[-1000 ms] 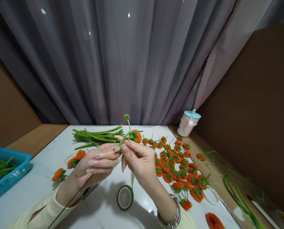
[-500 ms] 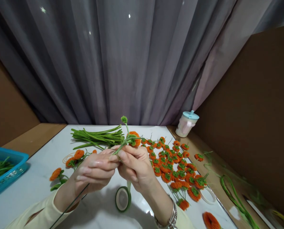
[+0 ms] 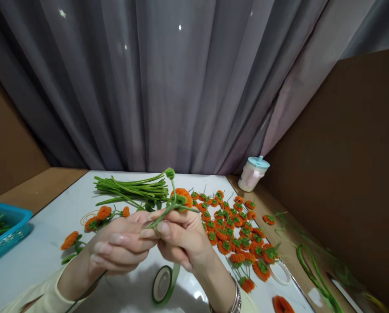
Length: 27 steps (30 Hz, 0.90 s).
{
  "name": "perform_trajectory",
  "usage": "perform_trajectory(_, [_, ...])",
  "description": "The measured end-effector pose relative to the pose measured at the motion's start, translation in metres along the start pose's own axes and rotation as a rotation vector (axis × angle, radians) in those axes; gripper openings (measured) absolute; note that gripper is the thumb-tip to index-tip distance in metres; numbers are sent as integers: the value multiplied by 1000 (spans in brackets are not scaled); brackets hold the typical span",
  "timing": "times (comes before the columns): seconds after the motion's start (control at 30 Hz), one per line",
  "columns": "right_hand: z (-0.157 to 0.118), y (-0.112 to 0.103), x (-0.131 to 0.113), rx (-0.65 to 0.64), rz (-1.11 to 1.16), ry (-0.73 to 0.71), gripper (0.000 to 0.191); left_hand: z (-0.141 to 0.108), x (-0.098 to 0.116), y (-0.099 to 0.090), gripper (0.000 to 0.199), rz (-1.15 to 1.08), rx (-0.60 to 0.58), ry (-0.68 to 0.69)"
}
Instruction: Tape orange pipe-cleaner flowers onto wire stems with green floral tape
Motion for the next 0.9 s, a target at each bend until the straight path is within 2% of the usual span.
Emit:
perform_trajectory(0.13, [-1,0,6,-47,29,-1,17,1,1,-1,22,68,40,-2])
perform_trajectory(0.2, [1,-1,8,-21,24,-22,16,3,6,-4,18,192,117,110])
perform_trajectory(0.3, [6,-5,8,109,-21,-57,19,5,18,-7,23,413,255,341])
perform_trajectory(0.4, [9,-7,5,234,-115,-95,29,5,24,-9,18,540,314,456])
perform_trajectory(0.5, [8,-6,-3,299,-228,-148,35,2,28,-9,15,654,371,580])
perform_trajectory(0.7, [4,-9,-14,436,-421,-248,41,-10,24,5,19,1215,618,899])
perform_trajectory(0.8, [-2,-9,-21,475,-563,-352,52,-15,17,12,20,1486,654,951])
perform_trajectory(0.9, [-7,-5,-30,490,-732,-448,58,-18,14,13,15,1629,688,979])
Point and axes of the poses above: each hand's wrist, its own z-axis towards the middle knuckle, its own y-axis out of the palm, x = y × z, the point moved 4 cm from there along z, towards the middle knuckle, and after that the axes turned 10 degrees about x, right-handed, at the moved point
